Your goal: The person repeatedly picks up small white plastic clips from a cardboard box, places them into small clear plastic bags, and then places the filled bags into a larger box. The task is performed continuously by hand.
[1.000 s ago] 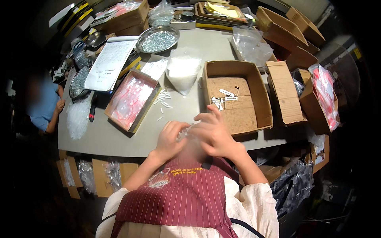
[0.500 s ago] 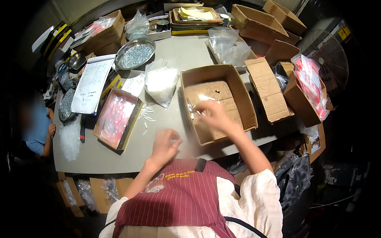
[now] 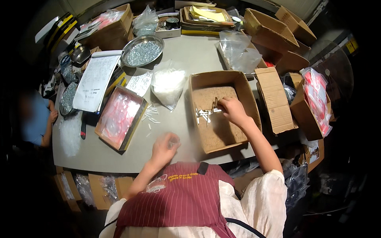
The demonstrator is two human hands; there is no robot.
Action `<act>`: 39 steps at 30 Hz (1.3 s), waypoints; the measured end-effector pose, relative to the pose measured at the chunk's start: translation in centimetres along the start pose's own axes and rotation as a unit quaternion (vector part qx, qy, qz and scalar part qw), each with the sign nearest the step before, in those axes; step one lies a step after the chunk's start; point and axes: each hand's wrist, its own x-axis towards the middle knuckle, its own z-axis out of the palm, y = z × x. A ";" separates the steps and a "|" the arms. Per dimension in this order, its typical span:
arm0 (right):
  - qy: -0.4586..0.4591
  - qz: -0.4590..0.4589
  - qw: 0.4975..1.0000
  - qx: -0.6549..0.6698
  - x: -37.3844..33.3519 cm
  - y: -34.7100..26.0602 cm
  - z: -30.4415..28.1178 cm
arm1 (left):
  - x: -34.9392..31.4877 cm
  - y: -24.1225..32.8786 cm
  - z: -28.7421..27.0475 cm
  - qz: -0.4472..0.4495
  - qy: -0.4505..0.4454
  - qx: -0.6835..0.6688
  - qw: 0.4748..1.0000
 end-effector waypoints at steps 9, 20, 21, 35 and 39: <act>0.013 -0.033 0.955 0.294 -2.5 -14.6 -4.5 | 2.6 3.2 1.5 0.015 -0.009 -0.081 0.997; -0.142 -0.167 0.967 0.130 -1.4 -17.6 -5.1 | -0.3 3.9 -1.6 0.001 -0.043 -0.131 0.990; -0.109 -0.179 0.967 0.148 -1.3 -17.8 -4.8 | -0.6 3.9 -2.1 -0.034 -0.058 -0.144 0.987; 0.026 -0.141 0.941 0.307 1.8 -24.9 -1.3 | -5.6 2.9 -8.1 0.009 0.217 -0.121 0.968; -0.044 -0.178 0.919 0.348 3.1 -27.3 1.0 | -7.4 2.0 -10.3 0.036 0.233 -0.017 0.972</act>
